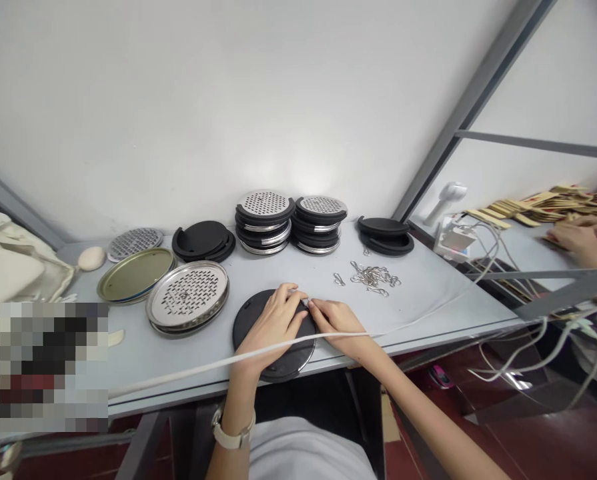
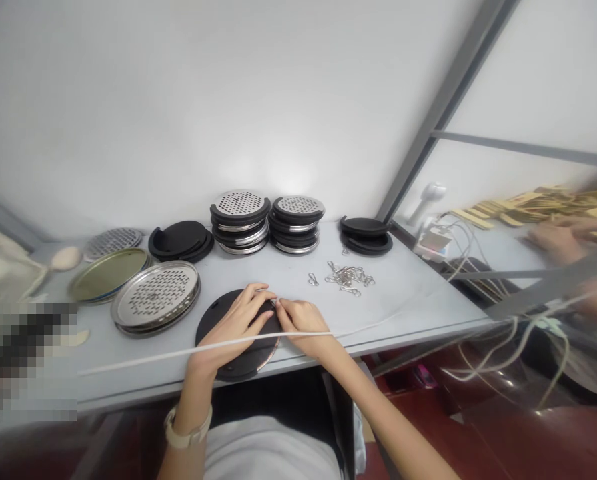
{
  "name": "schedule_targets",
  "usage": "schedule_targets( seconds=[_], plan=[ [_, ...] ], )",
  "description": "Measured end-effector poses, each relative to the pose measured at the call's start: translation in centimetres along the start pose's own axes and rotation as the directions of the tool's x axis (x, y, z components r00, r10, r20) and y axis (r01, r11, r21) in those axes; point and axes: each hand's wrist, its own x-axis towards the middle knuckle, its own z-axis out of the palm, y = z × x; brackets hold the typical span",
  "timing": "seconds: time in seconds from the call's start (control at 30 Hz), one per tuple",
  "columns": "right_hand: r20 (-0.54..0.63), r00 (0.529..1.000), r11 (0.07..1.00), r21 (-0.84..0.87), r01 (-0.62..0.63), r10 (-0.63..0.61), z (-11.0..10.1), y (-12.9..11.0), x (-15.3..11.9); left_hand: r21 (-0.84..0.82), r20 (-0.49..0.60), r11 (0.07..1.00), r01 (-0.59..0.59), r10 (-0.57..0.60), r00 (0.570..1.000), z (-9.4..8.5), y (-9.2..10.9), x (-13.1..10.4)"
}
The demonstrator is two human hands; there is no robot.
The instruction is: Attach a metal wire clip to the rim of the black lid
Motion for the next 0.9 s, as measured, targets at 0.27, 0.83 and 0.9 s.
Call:
schedule_targets(
  seconds=[0.27,0.83,0.9],
  plan=[
    [-0.006,1.000,0.999,-0.045,0.015,-0.016,0.06,0.12,-0.01,-0.003,0.005,1.000,-0.026,0.026,1.000,-0.22,0.22,0.05],
    [-0.007,0.999,0.999,-0.012,0.032,-0.032,0.05,0.16,-0.04,0.044,0.030,0.998,-0.050,0.049,0.998,-0.28,0.36,0.15],
    [-0.002,0.999,0.999,-0.013,0.032,-0.032,0.06,0.17,-0.07,0.026,0.023,0.999,-0.046,0.046,0.999,-0.26,0.32,0.18]
  ],
)
